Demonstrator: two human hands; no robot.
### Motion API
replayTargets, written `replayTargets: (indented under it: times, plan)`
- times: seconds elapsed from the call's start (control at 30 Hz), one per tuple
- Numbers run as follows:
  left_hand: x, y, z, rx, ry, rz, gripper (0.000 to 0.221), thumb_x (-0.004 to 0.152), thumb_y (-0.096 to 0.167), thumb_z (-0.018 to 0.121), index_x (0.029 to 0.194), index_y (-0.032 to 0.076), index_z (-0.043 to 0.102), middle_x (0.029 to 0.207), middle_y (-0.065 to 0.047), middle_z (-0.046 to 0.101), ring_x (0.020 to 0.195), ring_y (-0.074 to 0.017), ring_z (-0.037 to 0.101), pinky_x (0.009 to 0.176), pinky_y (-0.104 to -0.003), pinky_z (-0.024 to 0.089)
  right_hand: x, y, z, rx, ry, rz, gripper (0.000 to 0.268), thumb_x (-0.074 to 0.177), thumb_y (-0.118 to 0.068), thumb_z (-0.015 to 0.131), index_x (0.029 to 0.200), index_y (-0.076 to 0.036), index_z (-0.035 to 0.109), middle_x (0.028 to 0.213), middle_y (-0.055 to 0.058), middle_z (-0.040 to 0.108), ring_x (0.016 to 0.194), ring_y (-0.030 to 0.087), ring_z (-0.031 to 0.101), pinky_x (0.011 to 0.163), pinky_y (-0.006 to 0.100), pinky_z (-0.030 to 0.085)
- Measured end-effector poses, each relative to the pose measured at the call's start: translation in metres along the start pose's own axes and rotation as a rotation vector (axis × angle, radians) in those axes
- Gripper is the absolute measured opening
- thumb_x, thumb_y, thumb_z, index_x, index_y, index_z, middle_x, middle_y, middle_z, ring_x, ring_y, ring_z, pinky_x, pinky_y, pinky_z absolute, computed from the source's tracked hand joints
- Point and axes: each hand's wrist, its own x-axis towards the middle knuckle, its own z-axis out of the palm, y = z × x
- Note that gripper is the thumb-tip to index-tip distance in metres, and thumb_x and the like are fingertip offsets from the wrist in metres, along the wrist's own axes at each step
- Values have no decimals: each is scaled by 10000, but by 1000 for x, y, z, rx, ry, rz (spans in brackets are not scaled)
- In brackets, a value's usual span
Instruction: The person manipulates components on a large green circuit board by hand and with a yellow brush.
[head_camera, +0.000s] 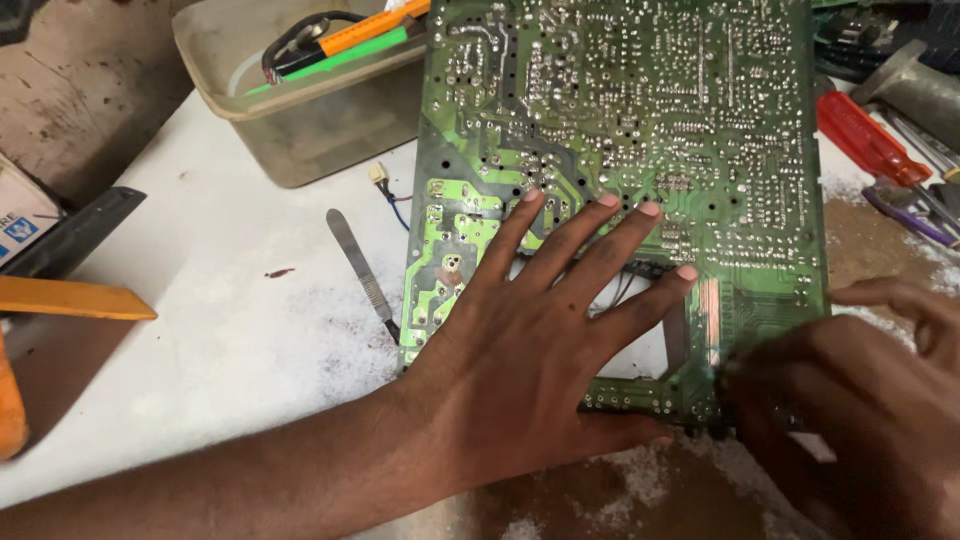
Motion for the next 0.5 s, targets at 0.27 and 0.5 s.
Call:
replayTargets:
  times: [0.27,0.5]
  plan:
    - [-1,-1,0,-19,1,10,931,852,773,524,1542,162,391,1630,-212,260,1534,-393,201,1230,-646,71,0,-11,0,18,13,55,131,684,-237,865,768,-247,764,859,-69,772,865,63,740,1102,499,453]
    - [0,-1,3,1,2,12,918,854,780,492,1533,172,385,1622,-212,253,1528,-388,198,1220,-651,62,4,-7,-2,-16,1,96,105,768,-246,864,779,-223,762,860,-44,772,863,67,732,1103,490,475]
